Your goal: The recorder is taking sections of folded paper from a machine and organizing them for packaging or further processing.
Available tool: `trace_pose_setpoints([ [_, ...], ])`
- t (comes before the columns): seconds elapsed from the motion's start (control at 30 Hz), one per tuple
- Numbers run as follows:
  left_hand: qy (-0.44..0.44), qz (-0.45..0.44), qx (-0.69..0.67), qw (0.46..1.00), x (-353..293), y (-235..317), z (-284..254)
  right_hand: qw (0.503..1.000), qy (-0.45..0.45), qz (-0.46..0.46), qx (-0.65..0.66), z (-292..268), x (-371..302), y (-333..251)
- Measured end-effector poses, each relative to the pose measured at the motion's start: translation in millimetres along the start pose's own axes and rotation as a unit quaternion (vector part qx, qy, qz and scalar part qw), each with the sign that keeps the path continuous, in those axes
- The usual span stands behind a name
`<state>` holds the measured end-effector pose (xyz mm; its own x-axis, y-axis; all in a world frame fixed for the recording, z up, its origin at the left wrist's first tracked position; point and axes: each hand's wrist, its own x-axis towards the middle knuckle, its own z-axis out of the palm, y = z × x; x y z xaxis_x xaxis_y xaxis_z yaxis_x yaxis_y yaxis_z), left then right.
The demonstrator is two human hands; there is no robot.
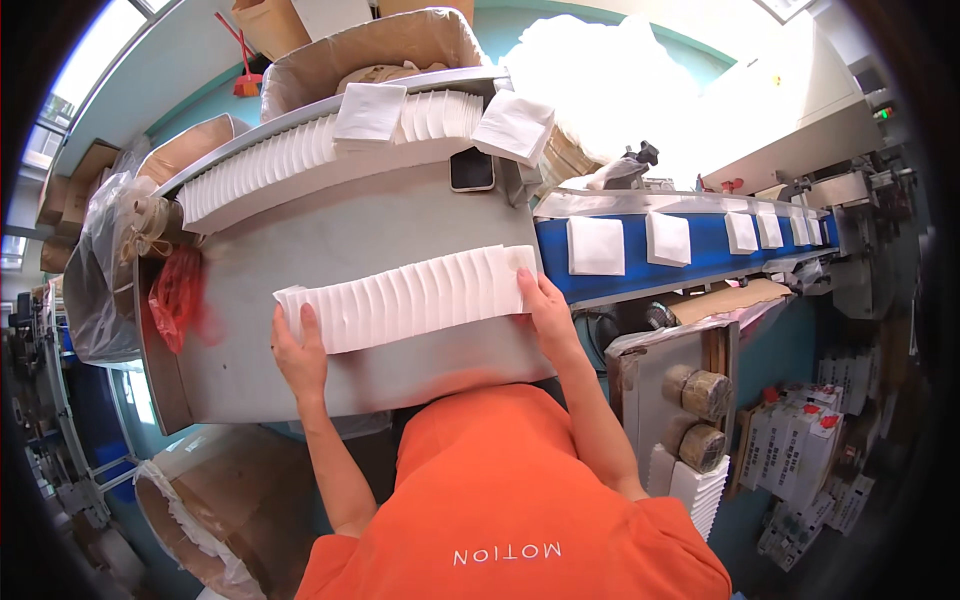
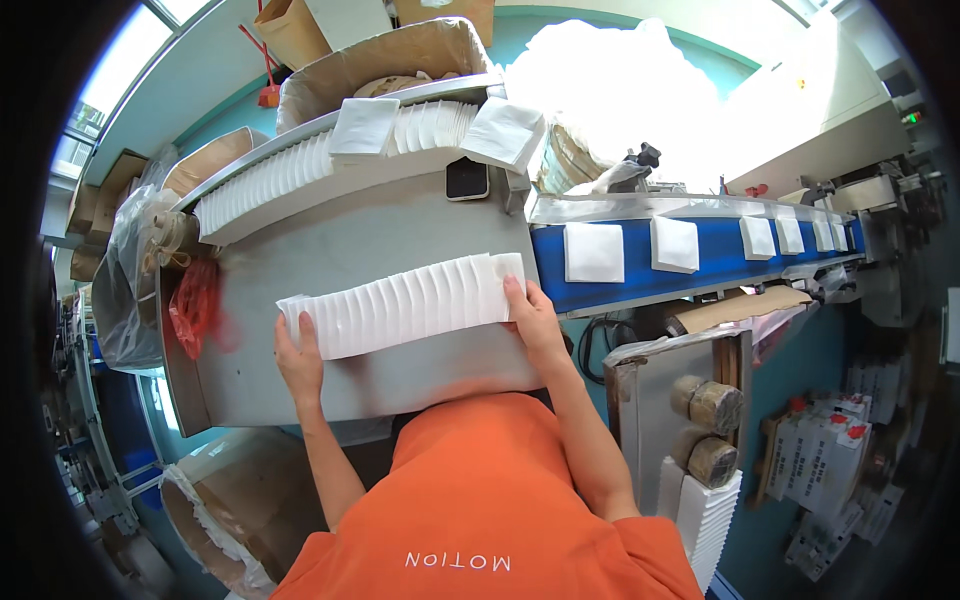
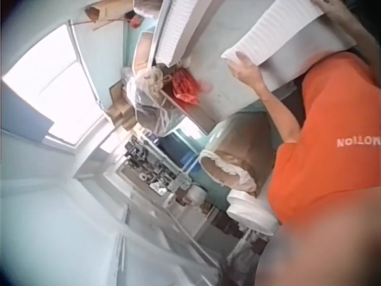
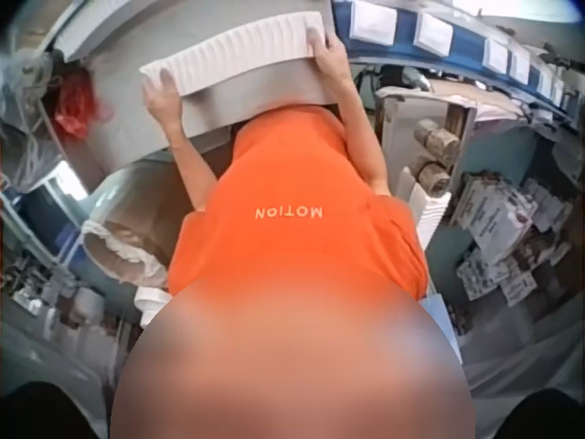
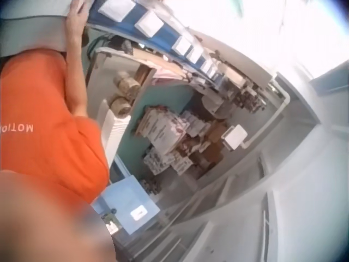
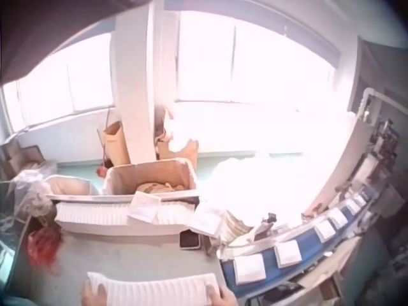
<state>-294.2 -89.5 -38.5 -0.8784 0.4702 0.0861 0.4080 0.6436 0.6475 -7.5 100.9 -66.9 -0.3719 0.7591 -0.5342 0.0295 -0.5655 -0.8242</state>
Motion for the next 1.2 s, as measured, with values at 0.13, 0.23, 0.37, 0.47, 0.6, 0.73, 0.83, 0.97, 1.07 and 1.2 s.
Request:
trace_pose_setpoints([
  [0.13,0.012,0.019,0.028,0.999,1,-6,5,0.998,-0.019,0.052,-0.011,-18,-21,-6],
  [0.23,-0.002,0.016,0.021,1.000,1,-2,5,0.985,0.079,0.003,0.156,-32,-9,-2],
  [0.37,-0.017,0.017,0.019,1.000,-1,2,6,0.978,0.046,-0.077,-0.186,5,-12,-19],
  [0.47,-0.018,0.008,0.003,1.000,-1,2,6,0.986,0.035,-0.067,-0.147,16,-8,-9],
  [0.6,-0.018,-0.006,-0.014,1.000,-2,6,6,0.990,-0.017,0.101,0.098,-15,-12,4],
  [0.73,-0.018,0.012,-0.007,1.000,-1,3,9,0.990,0.050,0.034,0.129,-27,-20,-1],
  [0.83,-0.020,0.033,-0.001,0.999,-2,7,12,0.993,0.075,0.000,0.096,-23,1,-6],
  [0.97,-0.021,0.027,0.004,0.999,-3,13,13,0.973,0.050,-0.119,-0.189,17,-4,-9],
  [1.07,-0.018,0.006,-0.019,1.000,-4,12,10,0.994,-0.023,0.066,0.088,4,-8,-7],
  [1.2,-0.009,0.018,-0.009,1.000,-5,12,13,0.997,-0.028,0.076,-0.004,-31,-12,14],
])
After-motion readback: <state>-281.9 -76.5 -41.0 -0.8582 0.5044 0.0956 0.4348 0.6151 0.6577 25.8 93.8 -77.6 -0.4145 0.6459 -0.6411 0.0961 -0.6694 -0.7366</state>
